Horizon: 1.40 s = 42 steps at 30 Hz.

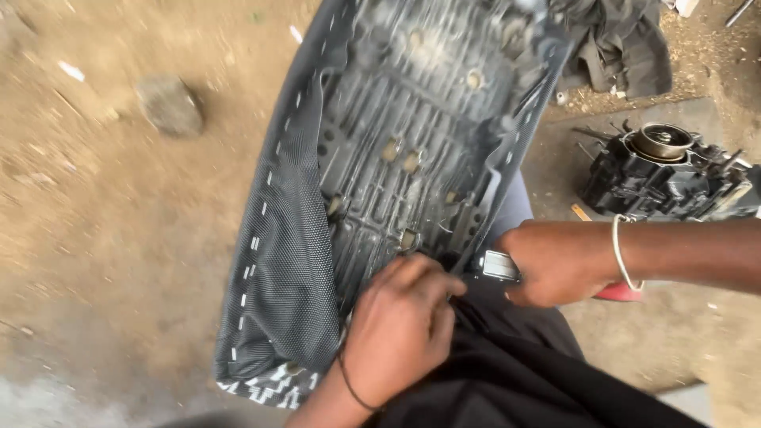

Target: The person sits on the ground with a motorcycle floorboard panel on their lap, stretching a black fabric cover over its underside. They tuck and press the fabric edges around the panel, trim off excess material with scissors, and press the trimmed edges down by hand.

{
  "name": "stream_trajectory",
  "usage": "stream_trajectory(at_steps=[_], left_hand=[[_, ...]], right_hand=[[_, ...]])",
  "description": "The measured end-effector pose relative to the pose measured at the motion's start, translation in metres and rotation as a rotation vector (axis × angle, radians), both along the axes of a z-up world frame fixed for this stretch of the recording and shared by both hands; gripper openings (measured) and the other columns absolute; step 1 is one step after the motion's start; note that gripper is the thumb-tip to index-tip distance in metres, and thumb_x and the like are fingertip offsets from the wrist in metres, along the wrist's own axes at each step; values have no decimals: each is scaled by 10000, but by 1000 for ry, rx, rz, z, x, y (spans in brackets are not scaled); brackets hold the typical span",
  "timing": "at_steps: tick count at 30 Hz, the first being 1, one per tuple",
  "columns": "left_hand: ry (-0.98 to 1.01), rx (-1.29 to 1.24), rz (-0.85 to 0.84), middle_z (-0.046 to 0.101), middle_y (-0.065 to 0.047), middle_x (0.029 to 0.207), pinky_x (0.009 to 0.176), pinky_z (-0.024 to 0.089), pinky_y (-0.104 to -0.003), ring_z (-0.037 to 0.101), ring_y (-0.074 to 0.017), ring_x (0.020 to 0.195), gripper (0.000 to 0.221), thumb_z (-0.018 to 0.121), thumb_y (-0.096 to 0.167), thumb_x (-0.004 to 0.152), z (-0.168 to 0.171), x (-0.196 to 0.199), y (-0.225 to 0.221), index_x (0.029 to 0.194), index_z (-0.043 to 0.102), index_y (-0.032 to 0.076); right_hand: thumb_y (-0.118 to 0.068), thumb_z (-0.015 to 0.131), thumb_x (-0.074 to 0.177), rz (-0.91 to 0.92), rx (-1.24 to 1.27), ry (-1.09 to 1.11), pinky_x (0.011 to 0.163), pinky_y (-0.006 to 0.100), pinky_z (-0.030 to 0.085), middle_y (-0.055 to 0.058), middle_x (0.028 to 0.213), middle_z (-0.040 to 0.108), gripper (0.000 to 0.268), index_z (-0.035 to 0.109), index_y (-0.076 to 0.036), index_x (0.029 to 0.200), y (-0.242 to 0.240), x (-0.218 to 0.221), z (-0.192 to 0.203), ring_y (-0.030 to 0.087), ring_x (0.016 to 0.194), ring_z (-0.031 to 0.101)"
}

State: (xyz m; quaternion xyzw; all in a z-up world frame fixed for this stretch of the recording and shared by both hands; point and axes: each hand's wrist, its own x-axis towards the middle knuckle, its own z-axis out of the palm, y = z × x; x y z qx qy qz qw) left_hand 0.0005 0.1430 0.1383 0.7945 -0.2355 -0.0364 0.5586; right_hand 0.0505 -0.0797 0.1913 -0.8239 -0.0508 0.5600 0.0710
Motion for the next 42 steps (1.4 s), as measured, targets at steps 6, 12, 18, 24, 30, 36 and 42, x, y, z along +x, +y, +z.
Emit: stream_trajectory(at_steps=[6, 12, 18, 24, 30, 36, 42], left_hand=[[-79, 57, -54, 641, -79, 939, 800, 535, -422, 656, -303, 901, 381, 625, 8, 785, -11, -6, 2, 1133, 709, 139], [-308, 322, -165, 579, -68, 923, 643, 515, -399, 630, -257, 779, 617, 615, 120, 836, -30, -14, -9, 1450, 613, 189], [-441, 358, -102, 570, -67, 854, 565, 521, -391, 630, -251, 679, 573, 660, 159, 844, -26, -7, -14, 1415, 629, 191], [-249, 245, -33, 643, -84, 928, 688, 551, -407, 666, -287, 780, 553, 669, 120, 813, -12, -3, -2, 1364, 677, 175], [-376, 367, -48, 568, -182, 1323, 923, 493, -488, 556, -370, 1163, 349, 697, 232, 799, -16, -1, -16, 1121, 730, 103], [-474, 735, -166, 427, -225, 1523, 1015, 408, -600, 457, -396, 1283, 386, 636, 278, 803, -31, -4, -25, 1072, 757, 29], [-504, 786, -148, 439, -223, 1516, 1060, 389, -607, 453, -383, 1313, 363, 605, 259, 837, -34, -6, -28, 1089, 762, 51]], right_hand=[[-349, 765, 841, 32, -116, 66, 846, 406, 593, 180, 878, 753, 408, 683, -80, 1136, 13, -4, -11, 315, 872, 756], [-255, 764, 737, -106, 36, -212, 760, 450, 608, 180, 853, 755, 357, 691, -93, 1046, -17, -43, -62, 361, 839, 745], [-340, 759, 775, -111, 114, -431, 763, 469, 598, 195, 786, 744, 321, 732, -95, 980, -27, -52, -68, 386, 819, 744], [-399, 821, 732, -137, 185, -491, 814, 466, 574, 221, 844, 734, 614, 639, -38, 1194, -33, -57, -36, 375, 866, 727], [-233, 755, 729, -377, 261, -281, 830, 382, 602, 174, 1007, 741, 738, 472, -43, 1383, -38, -87, -37, 263, 903, 752], [-171, 736, 757, -449, 187, -59, 859, 339, 608, 139, 1251, 629, 881, 320, -116, 1531, -47, -88, -21, 219, 977, 733], [-114, 694, 762, -418, 423, 51, 873, 335, 603, 126, 1244, 624, 889, 292, -60, 1554, -67, -68, -20, 196, 1044, 690]])
